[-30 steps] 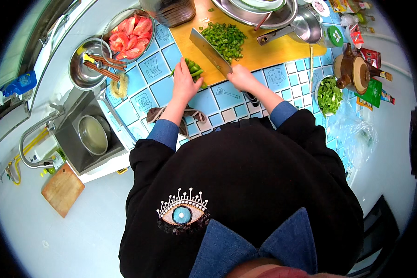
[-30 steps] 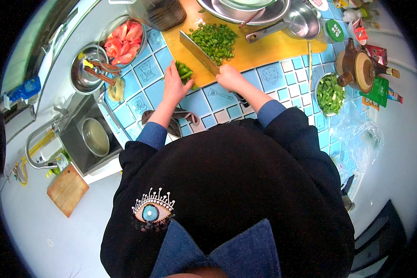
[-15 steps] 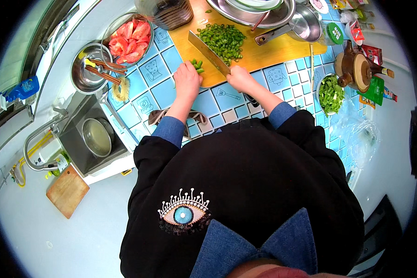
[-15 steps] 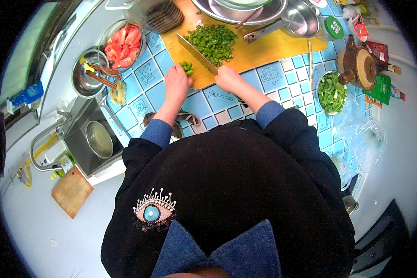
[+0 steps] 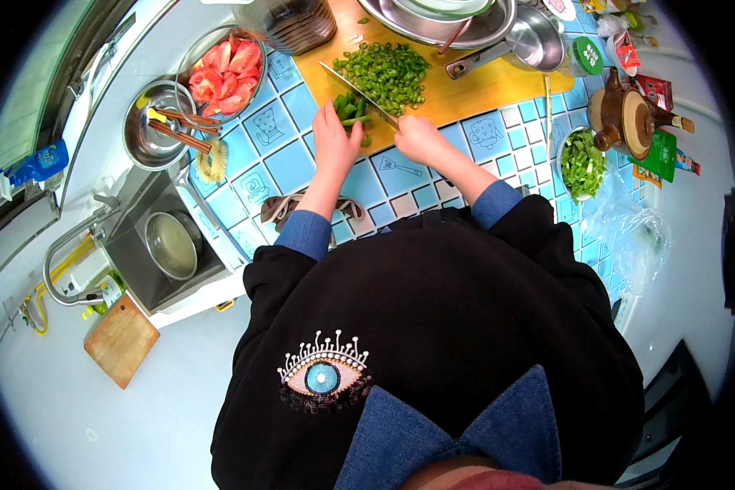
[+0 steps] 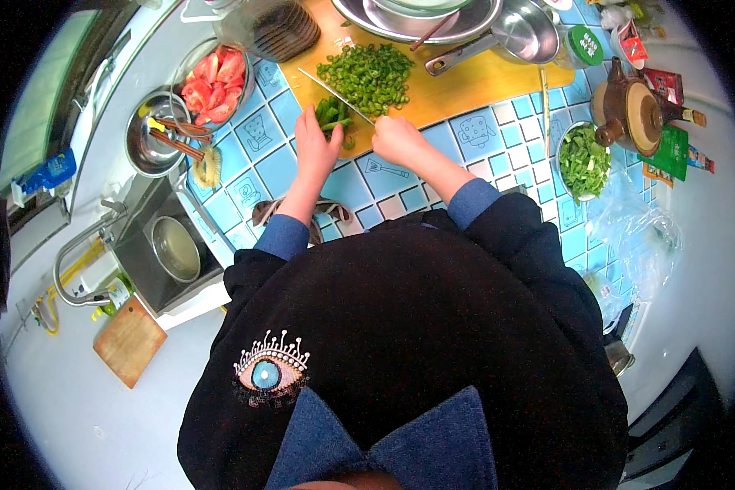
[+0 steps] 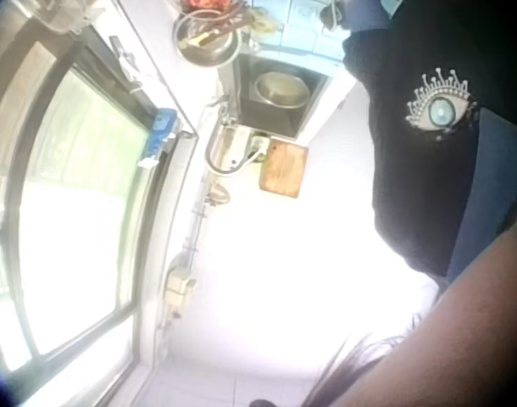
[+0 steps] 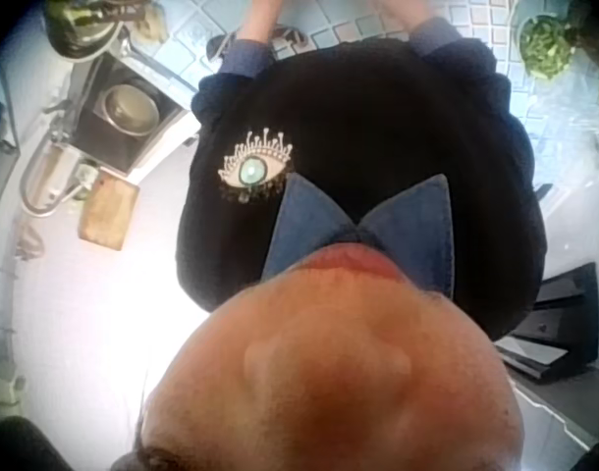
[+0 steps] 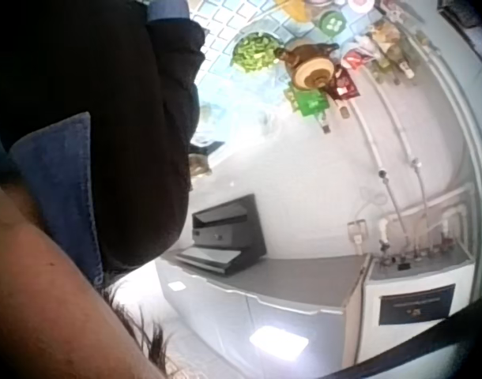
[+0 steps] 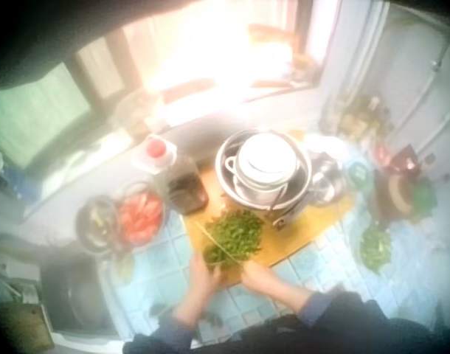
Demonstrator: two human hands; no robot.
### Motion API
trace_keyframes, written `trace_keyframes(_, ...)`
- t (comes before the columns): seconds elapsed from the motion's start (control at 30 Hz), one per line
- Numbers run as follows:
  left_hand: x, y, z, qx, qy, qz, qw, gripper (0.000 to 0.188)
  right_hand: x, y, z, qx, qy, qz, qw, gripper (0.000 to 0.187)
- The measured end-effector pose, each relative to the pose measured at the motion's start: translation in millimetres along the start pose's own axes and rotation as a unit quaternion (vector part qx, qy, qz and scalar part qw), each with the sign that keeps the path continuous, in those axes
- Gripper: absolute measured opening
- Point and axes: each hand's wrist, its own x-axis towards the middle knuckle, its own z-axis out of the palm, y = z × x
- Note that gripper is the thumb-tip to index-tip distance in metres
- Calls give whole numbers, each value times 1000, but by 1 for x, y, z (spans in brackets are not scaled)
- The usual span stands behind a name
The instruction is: The person wipes the tiled counter with a cloth, picks up a bunch of green peppers, and chops them into small pieces on a wooden cutting board using a knife.
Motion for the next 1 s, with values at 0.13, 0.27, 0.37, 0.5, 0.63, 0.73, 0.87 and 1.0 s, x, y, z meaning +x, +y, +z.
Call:
trace_keyframes(0.13,-6,-2,0,3,26,36,999,42,-2,0,3,-51,-1,-28,998,23)
trace_keyframes(0.27,0,2,4,24,71,77,994,33,-3,-4,3,-54,-8,-26,998,21)
trace_keyframes(0.37,-4,-2,13,-7,55,68,996,30,-4,-1,4,-38,9,-41,998,19)
trace_keyframes(0.5,-6,-3,17,1,82,78,994,27,-11,-2,-1,-27,24,-38,999,20)
trace_keyframes(0.63,-6,-3,15,0,78,70,995,26,-22,-14,-17,-32,14,-26,999,20)
trace_keyframes(0.73,-6,-3,16,-10,72,57,996,25,-24,-17,-19,-41,-11,-24,999,20)
trace_keyframes(0.87,-5,-2,18,-2,82,62,995,24,-24,-23,-20,-75,-29,-17,997,19)
trace_keyframes(1.0,-6,-4,21,-5,86,59,994,23,-15,-27,-23,-88,-63,-20,994,18)
